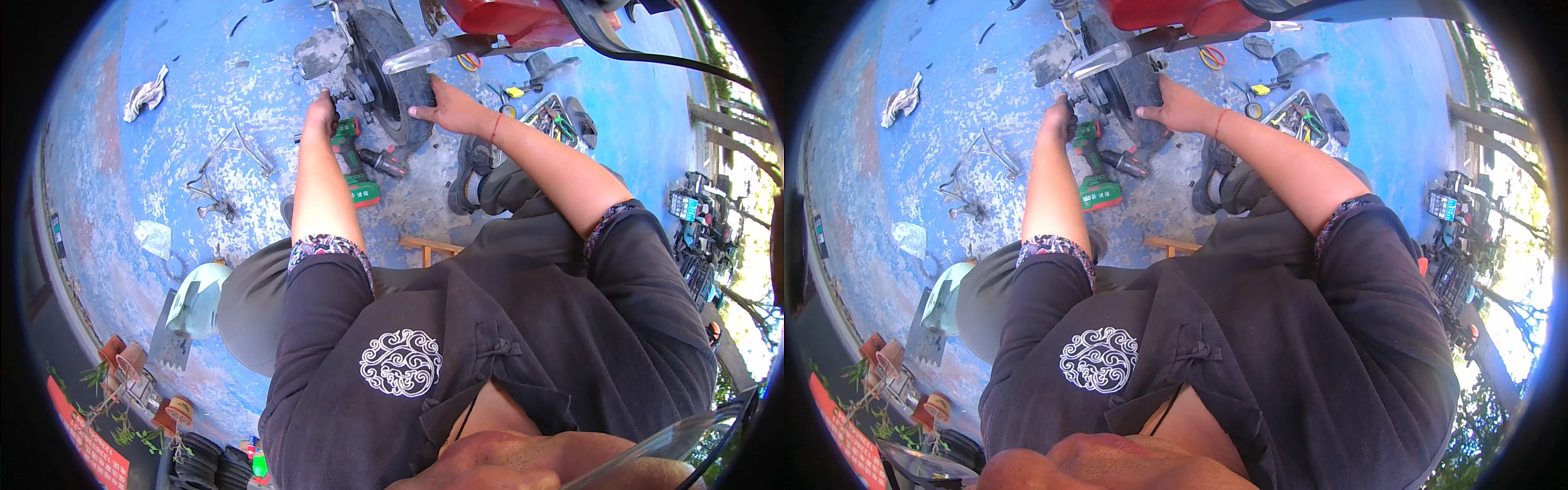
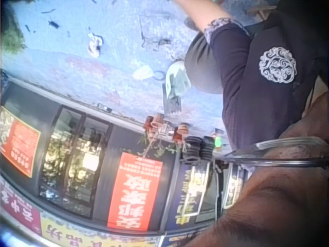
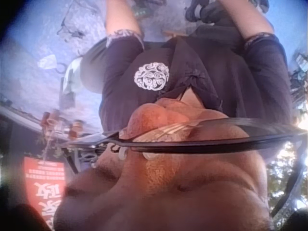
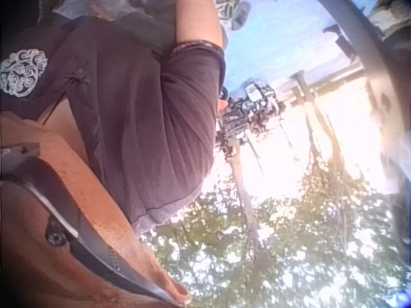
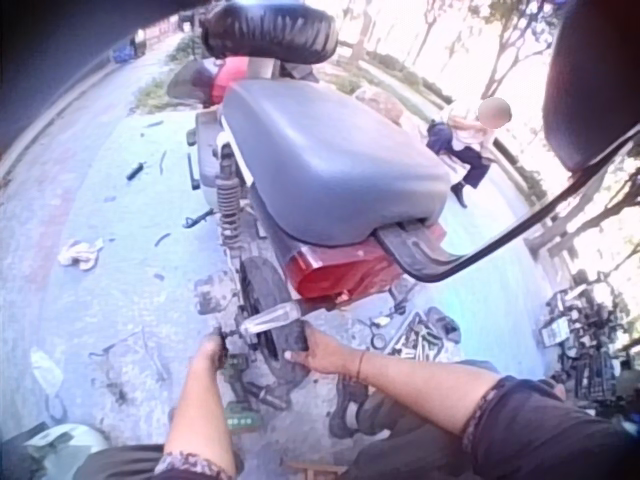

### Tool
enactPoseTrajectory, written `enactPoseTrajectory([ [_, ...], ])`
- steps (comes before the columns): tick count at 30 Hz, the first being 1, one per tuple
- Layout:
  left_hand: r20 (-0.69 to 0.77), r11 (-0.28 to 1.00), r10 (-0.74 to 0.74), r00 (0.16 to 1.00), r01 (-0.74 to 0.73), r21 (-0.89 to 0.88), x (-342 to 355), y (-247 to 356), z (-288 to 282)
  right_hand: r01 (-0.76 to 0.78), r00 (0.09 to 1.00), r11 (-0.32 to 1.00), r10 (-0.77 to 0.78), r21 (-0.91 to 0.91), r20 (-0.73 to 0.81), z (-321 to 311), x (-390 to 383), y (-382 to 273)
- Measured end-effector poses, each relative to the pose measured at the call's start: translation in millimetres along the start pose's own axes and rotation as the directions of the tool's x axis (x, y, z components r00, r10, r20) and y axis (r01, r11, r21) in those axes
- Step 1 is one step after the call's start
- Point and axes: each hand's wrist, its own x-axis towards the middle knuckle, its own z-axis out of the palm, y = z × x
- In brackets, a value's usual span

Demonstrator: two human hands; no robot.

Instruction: The person uses a cordless impact driver to remove bolts from the rear wheel assembly of a scooter. They then remove the wheel and brake components, inspect the parts, and begin reassembling the wheel onto the scooter frame.

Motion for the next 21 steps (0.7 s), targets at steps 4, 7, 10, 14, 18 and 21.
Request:
enactPoseTrajectory([
  [4, -0.078, 0.971, 0.231, 0.970, -0.226, 0.075, 12.3, -11.8, 2.7, 0.029, 0.999, 0.999, -0.030, 0.045, 0.014, 1.6, -1.8, -7.9],
  [7, 0.171, 0.993, 0.090, 0.981, -0.076, -0.086, -6.4, -7.7, -4.5, 0.023, 1.000, 0.998, -0.024, 0.052, 0.019, 5.2, 2.0, 4.7],
  [10, 0.151, 0.996, 0.001, 0.989, 0.012, -0.088, -22.9, 1.4, 1.1, 0.011, 1.000, 0.997, -0.013, 0.076, 0.026, 9.8, 4.9, 13.1],
  [14, 0.134, 0.999, 0.042, 0.990, -0.041, -0.004, -20.7, 2.9, -0.6, 0.052, 0.999, 0.992, -0.052, 0.111, 0.002, 10.3, 6.9, 19.9],
  [18, 0.164, 0.938, 0.256, 0.953, -0.286, 0.198, 7.5, -6.1, -14.3, 0.206, 0.976, 0.978, -0.202, 0.045, -0.080, 14.3, 16.9, 33.7],
  [21, 0.188, 0.910, 0.330, 0.925, -0.365, 0.196, 9.3, -6.7, -7.8, 0.166, 0.984, 0.984, -0.161, 0.064, -0.072, 8.5, 20.1, 44.6],
])
